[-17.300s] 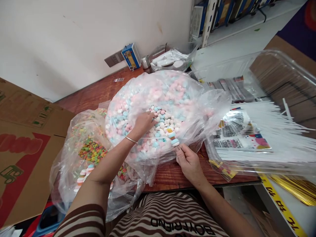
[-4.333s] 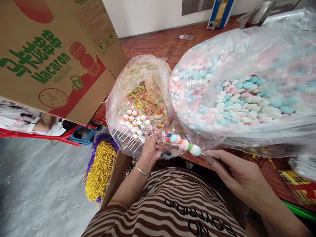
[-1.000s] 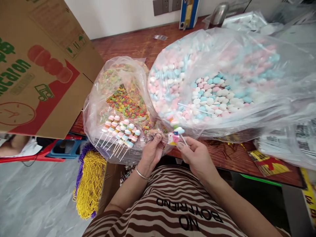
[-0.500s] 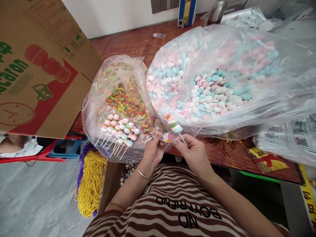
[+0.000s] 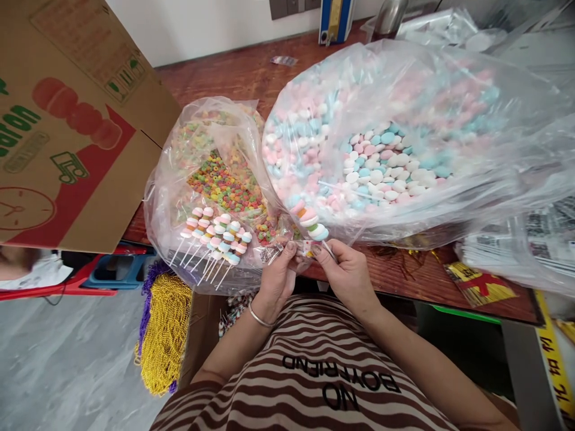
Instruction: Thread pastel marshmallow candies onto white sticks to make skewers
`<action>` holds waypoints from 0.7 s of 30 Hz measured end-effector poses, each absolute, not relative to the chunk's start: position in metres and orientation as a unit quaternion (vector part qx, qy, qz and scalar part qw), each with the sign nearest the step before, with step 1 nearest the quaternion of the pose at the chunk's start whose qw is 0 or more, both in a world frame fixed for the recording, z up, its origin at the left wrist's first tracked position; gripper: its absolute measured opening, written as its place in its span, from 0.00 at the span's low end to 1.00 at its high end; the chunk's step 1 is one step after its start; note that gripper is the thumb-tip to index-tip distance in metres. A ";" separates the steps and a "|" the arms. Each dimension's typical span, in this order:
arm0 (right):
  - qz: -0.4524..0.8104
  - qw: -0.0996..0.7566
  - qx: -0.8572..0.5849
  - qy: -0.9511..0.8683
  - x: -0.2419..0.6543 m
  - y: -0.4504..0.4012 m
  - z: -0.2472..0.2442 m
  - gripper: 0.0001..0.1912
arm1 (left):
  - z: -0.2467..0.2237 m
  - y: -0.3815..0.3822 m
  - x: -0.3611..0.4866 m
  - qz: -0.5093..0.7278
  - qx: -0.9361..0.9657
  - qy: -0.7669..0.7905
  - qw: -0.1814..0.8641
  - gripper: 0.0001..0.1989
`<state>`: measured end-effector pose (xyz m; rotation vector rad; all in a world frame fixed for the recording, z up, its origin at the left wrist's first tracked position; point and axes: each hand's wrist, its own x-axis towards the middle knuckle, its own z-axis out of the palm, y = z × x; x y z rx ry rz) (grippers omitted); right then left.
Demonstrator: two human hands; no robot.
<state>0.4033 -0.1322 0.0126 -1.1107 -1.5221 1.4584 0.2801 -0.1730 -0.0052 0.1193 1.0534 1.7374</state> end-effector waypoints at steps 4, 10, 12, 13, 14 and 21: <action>0.554 0.379 -0.430 -0.604 0.405 -0.131 0.015 0.23 | -0.007 -0.170 0.281 0.720 -0.023 0.389 0.575 0.19; 0.539 0.383 -0.410 -0.628 0.428 -0.134 0.031 0.22 | -0.003 -0.169 0.272 0.728 -0.079 0.291 0.615 0.20; 0.513 0.367 -0.413 -0.657 0.439 -0.138 0.033 0.19 | -0.001 -0.169 0.268 0.735 -0.082 0.282 0.611 0.20; 0.496 0.360 -0.413 -0.674 0.445 -0.140 0.032 0.18 | -0.001 -0.169 0.267 0.737 -0.086 0.286 0.607 0.20; 0.478 0.355 -0.411 -0.690 0.450 -0.142 0.032 0.17 | 0.000 -0.169 0.265 0.737 -0.090 0.295 0.601 0.20; 0.399 0.319 -0.366 -0.778 0.471 -0.150 0.036 0.15 | 0.001 -0.167 0.264 0.726 -0.092 0.385 0.562 0.20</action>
